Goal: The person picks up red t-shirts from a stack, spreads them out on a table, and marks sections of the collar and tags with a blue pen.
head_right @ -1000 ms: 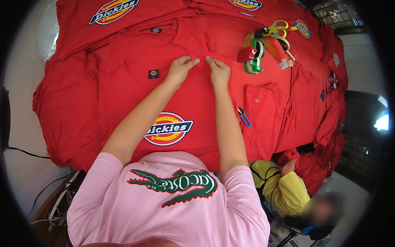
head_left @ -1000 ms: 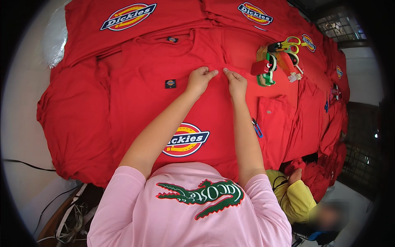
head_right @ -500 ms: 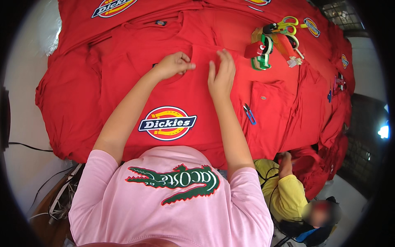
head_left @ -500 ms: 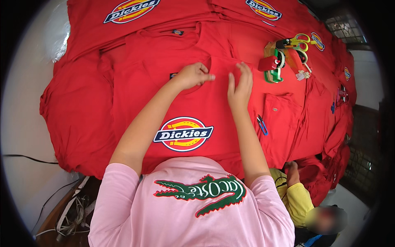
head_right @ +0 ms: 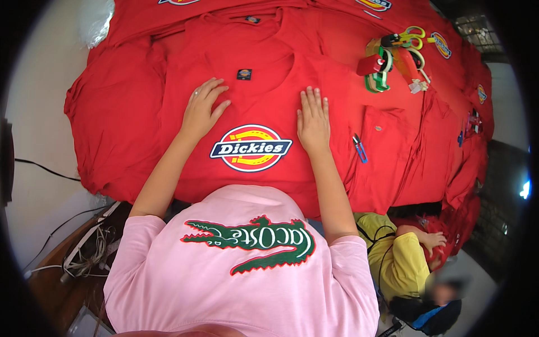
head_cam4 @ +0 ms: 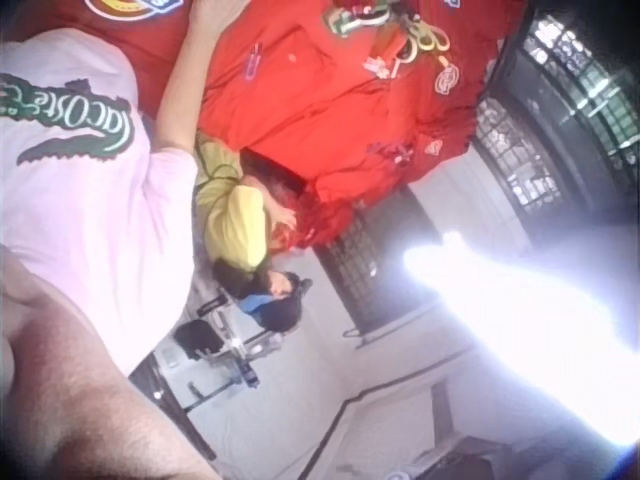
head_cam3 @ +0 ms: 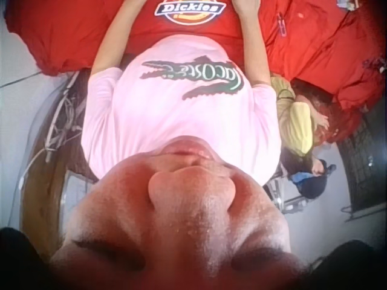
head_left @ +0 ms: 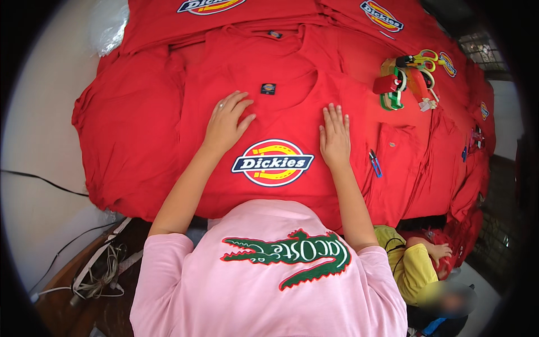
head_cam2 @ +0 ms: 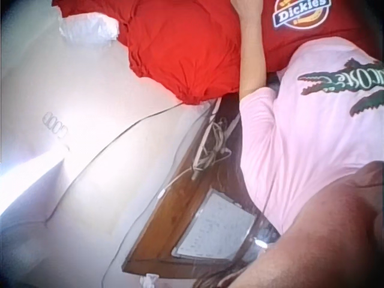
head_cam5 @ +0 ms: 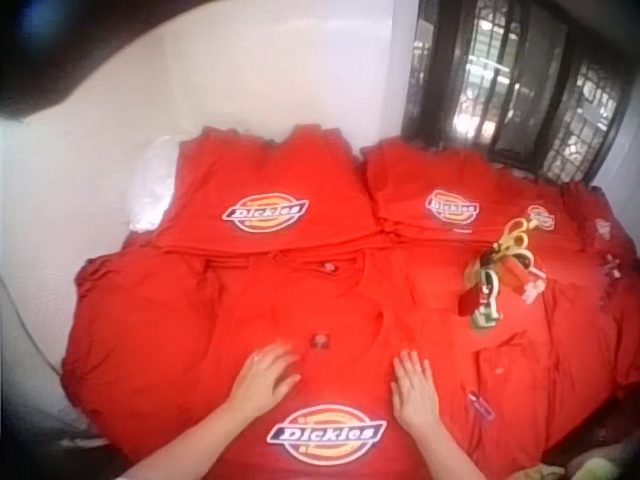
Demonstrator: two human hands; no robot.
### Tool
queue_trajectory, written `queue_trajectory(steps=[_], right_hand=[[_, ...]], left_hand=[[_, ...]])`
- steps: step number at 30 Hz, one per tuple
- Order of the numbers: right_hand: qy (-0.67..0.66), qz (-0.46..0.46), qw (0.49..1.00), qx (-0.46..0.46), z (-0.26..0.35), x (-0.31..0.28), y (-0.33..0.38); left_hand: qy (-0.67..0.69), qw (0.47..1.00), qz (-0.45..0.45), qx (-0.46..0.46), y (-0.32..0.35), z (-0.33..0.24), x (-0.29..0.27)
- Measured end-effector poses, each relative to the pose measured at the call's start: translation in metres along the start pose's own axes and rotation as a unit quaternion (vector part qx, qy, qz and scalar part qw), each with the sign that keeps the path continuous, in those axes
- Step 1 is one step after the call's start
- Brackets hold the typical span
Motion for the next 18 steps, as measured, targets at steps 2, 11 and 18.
queue_trajectory(steps=[2,11,18], right_hand=[[-0.074,0.041,0.996,-0.016,0.011,0.009,0.009],[0.094,-0.051,0.994,0.025,-0.011,0.021,-0.076],[0.121,-0.049,0.99,0.062,-0.017,0.013,-0.044]], left_hand=[[-0.147,0.989,0.022,0.004,0.034,0.025,-0.006],[-0.08,0.973,-0.137,-0.169,-0.015,0.093,-0.02],[0.196,0.889,-0.239,-0.339,-0.037,0.143,-0.015]])
Point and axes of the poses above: each hand's wrist, its own y-axis away from the middle knuckle, its own x-axis out of the palm, z = x × y, the point moved 3 cm from there along -y, towards the middle knuckle
